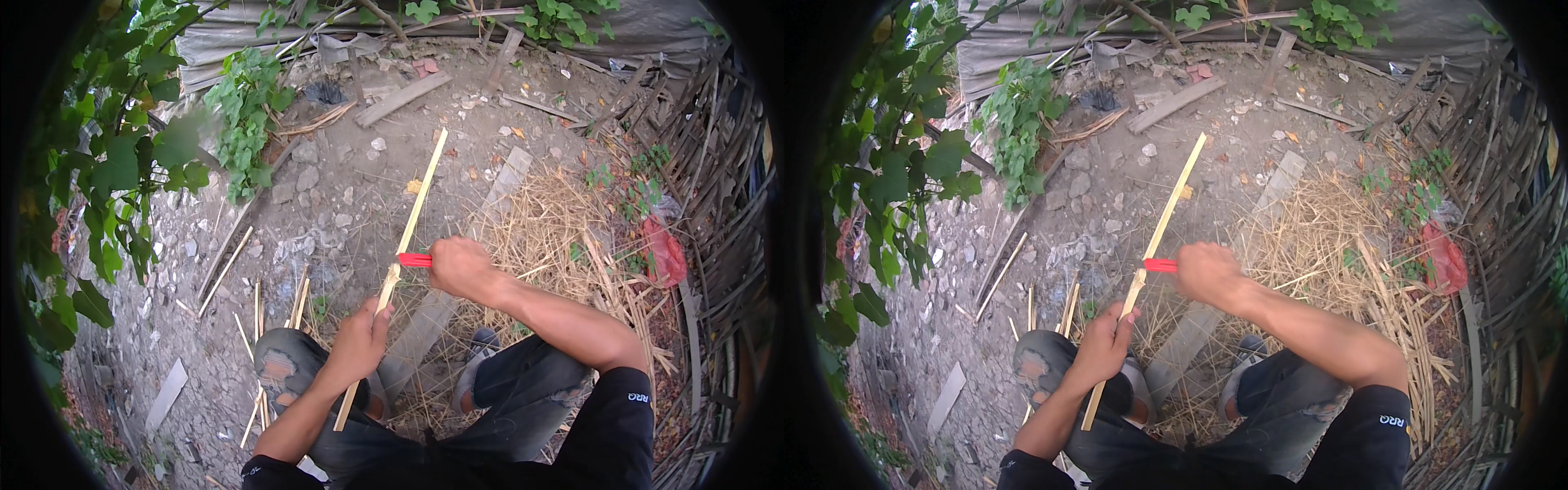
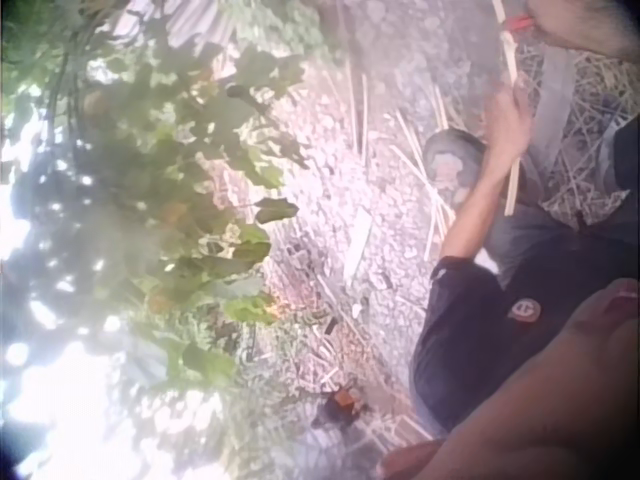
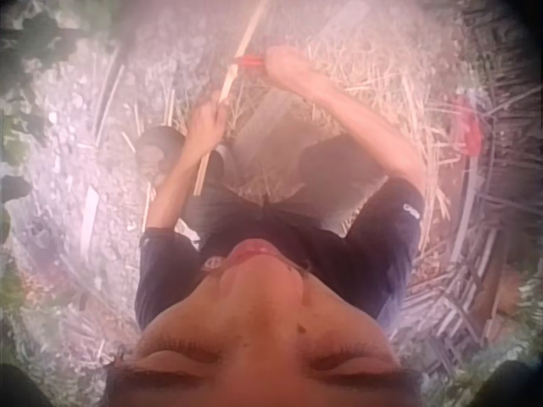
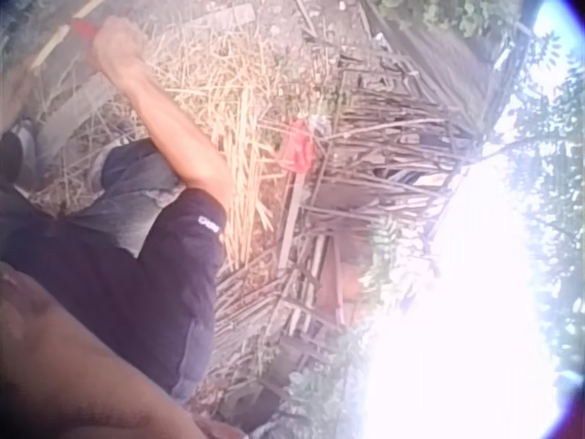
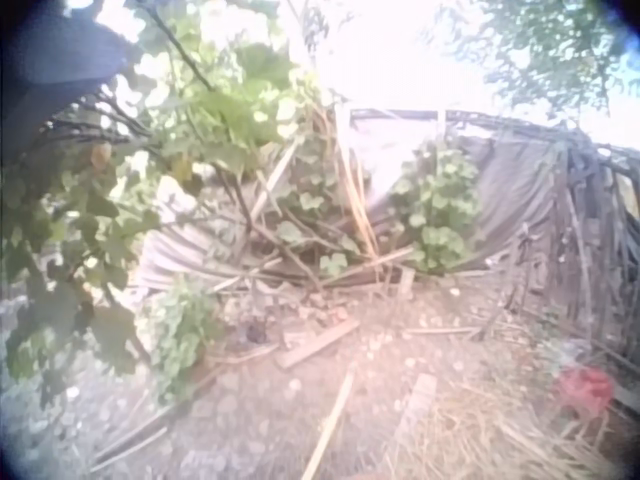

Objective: The person sits on the ground and uses a red utility knife to shave and smooth a long, thin bamboo stick. They hold the stick with one hand and carefully scrape along its length with the knife, rotating the stick to work on different sides.

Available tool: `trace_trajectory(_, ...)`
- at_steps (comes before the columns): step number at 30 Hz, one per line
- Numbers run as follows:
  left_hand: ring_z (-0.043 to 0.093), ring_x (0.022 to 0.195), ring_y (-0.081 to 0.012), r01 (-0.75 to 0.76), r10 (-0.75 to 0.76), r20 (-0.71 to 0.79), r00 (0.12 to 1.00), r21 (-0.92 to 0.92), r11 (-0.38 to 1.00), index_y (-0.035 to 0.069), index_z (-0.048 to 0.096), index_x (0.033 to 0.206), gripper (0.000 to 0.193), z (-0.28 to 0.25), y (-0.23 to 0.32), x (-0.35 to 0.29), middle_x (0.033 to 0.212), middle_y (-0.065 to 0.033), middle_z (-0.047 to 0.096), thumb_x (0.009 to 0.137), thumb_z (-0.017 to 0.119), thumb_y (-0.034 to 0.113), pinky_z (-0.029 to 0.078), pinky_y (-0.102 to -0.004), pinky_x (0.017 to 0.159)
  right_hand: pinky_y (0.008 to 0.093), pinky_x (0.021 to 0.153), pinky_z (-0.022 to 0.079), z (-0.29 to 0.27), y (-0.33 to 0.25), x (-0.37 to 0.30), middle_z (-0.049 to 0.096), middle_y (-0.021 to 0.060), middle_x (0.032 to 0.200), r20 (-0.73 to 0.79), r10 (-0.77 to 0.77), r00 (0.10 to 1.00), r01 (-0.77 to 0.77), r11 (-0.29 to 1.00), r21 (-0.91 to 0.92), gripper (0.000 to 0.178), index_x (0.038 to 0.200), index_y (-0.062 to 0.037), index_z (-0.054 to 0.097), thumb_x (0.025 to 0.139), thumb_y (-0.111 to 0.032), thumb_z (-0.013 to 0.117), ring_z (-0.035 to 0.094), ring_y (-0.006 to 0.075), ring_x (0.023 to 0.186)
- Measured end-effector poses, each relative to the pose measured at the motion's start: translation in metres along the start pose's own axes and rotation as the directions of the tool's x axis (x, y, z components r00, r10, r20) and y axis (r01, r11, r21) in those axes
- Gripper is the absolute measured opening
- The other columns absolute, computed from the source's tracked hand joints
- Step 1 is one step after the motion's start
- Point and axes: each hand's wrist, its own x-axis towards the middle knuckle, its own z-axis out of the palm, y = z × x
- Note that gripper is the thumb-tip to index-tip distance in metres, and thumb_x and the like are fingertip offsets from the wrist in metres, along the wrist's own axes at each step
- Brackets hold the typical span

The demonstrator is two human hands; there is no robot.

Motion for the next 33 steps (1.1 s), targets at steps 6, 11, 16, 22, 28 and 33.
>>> trace_trajectory(6, 0.055, 0.053, -0.0187, 0.057, -0.059, 0.046, 0.997, 0.037, 0.998, 0.002, 0.063, 0.112, 0.025, 0.001, -0.003, 0.001, 0.059, -0.0075, 0.052, 0.105, 0.049, 0.021, 0.043, -0.0355, 0.055, 0.0459, 0.063, 0.059, 0.019, 0.020, 0.022, 0.071, 0.0216, 0.078, -0.118, -0.078, 0.990, 0.054, 0.979, -0.197, 0.023, 0.081, -0.0016, 0.069, 0.089, -0.020, 0.058, 0.074, 0.0362, 0.074)
trace_trajectory(11, 0.055, 0.054, -0.0172, -0.017, 0.017, 0.144, 0.989, -0.007, 1.000, 0.001, 0.063, 0.112, 0.024, 0.000, 0.000, -0.027, 0.060, -0.0062, 0.053, 0.105, 0.049, 0.020, 0.044, -0.0343, 0.056, 0.0460, 0.067, 0.060, 0.004, 0.103, 0.057, 0.073, 0.0208, 0.085, -0.312, 0.173, 0.934, -0.251, 0.940, -0.231, 0.022, 0.089, -0.0014, 0.069, 0.090, -0.015, 0.053, 0.074, 0.0370, 0.076)
trace_trajectory(16, 0.057, 0.055, -0.0164, 0.026, -0.007, 0.293, 0.956, -0.062, 0.998, 0.001, 0.063, 0.113, 0.023, -0.012, 0.011, -0.055, 0.061, -0.0052, 0.053, 0.105, 0.050, 0.018, 0.044, -0.0326, 0.055, 0.0480, 0.077, 0.060, -0.011, 0.177, 0.040, 0.073, 0.0226, 0.094, -0.383, 0.462, 0.800, -0.542, 0.830, -0.130, 0.026, 0.098, 0.0013, 0.069, 0.093, -0.017, 0.052, 0.073, 0.0383, 0.091)
trace_trajectory(22, 0.065, 0.059, -0.0224, 0.153, -0.112, 0.414, 0.903, -0.066, 0.986, 0.001, 0.062, 0.115, 0.022, -0.051, 0.010, -0.114, 0.063, -0.0106, 0.058, 0.103, 0.053, 0.017, 0.047, -0.0335, 0.057, 0.0473, 0.086, 0.058, -0.020, 0.272, -0.021, 0.069, 0.0271, 0.107, -0.407, 0.687, 0.602, -0.750, 0.661, 0.006, 0.032, 0.110, 0.0046, 0.065, 0.092, -0.020, 0.056, 0.071, 0.0395, 0.100)
trace_trajectory(28, 0.060, 0.064, -0.0116, 0.120, -0.086, 0.155, 0.984, -0.226, 0.967, 0.000, 0.057, 0.134, 0.037, -0.046, 0.010, -0.077, 0.072, -0.0045, 0.061, 0.104, 0.055, 0.020, 0.049, -0.0295, 0.062, 0.0518, 0.086, 0.055, -0.028, 0.215, -0.009, 0.069, 0.0327, 0.089, -0.454, 0.524, 0.721, -0.553, 0.830, 0.080, 0.030, 0.090, 0.0096, 0.067, 0.077, -0.017, 0.062, 0.069, 0.0473, 0.089)
trace_trajectory(33, 0.066, 0.094, -0.0162, 0.023, 0.001, 0.104, 0.995, -0.228, 0.973, 0.000, 0.045, 0.149, 0.050, -0.032, 0.024, -0.027, 0.108, -0.0154, 0.069, 0.103, 0.055, 0.018, 0.051, -0.0307, 0.084, 0.0536, 0.079, 0.054, -0.057, 0.105, -0.004, 0.067, 0.0309, 0.080, -0.397, 0.276, 0.875, -0.231, 0.960, 0.158, 0.024, 0.080, 0.0051, 0.069, 0.076, -0.018, 0.063, 0.067, 0.0491, 0.083)
